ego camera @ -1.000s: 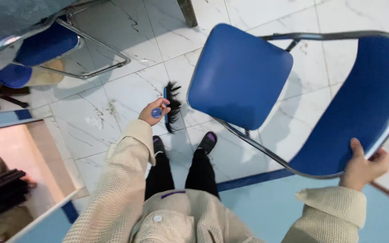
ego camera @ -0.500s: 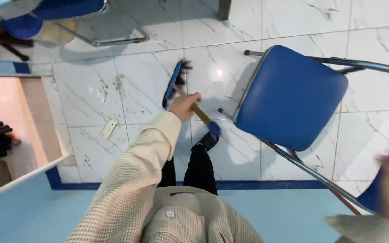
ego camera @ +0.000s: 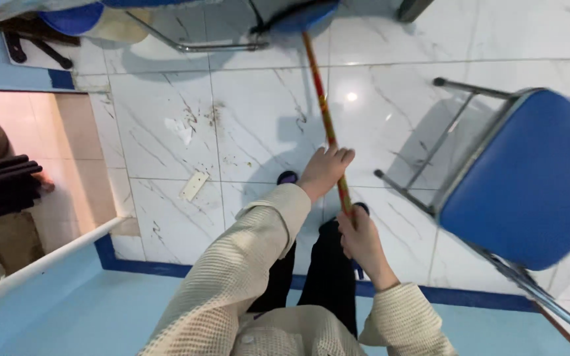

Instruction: The person is sweeping the tiled floor in a dining area using a broom, moving around chairs and a table.

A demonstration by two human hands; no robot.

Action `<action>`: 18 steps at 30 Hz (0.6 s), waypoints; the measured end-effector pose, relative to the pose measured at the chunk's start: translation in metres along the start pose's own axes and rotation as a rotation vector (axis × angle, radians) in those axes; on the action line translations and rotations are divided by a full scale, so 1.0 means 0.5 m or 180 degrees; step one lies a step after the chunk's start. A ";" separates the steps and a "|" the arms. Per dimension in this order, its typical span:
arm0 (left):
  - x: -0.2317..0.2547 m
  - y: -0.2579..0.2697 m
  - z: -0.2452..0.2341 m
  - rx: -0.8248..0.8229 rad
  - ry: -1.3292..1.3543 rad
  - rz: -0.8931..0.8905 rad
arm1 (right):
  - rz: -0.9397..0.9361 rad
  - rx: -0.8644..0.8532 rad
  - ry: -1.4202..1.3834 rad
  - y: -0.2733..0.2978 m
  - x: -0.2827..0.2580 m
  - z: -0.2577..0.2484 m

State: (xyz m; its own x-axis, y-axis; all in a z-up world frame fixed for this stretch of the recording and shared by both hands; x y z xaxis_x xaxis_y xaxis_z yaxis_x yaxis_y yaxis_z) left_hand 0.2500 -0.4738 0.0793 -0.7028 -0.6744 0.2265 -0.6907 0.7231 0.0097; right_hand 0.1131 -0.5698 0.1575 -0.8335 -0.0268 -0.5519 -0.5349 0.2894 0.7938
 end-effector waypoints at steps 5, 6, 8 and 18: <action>-0.206 0.059 0.091 0.0432 0.1152 -0.1298 | -0.1544 0.1127 0.0980 -0.191 0.092 0.072; -0.251 0.078 0.114 0.0597 0.1333 -0.1554 | -0.1367 0.1237 0.1063 -0.227 0.095 0.074; -0.327 0.105 0.175 0.0789 0.1523 -0.1869 | -0.1216 0.1315 0.1197 -0.316 0.101 0.077; -0.519 0.114 0.431 0.0108 0.2106 -0.2729 | -0.1665 0.1157 0.0081 -0.809 -0.153 0.127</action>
State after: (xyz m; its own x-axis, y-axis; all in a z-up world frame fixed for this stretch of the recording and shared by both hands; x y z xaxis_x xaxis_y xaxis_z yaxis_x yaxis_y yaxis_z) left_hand 0.3562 -0.2896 -0.1888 0.2406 -0.7317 0.6377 -0.9198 0.0378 0.3905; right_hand 0.4022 -0.6241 -0.1378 -0.4804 -0.2739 -0.8332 -0.7946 0.5380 0.2812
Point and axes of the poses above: each hand's wrist, its own y-axis away from the middle knuckle, its own z-axis out of the palm, x = y × z, the point moved 4 cm from there along -y, towards the middle knuckle, and after that the axes turned 15 degrees about x, right-handed, at the moved point
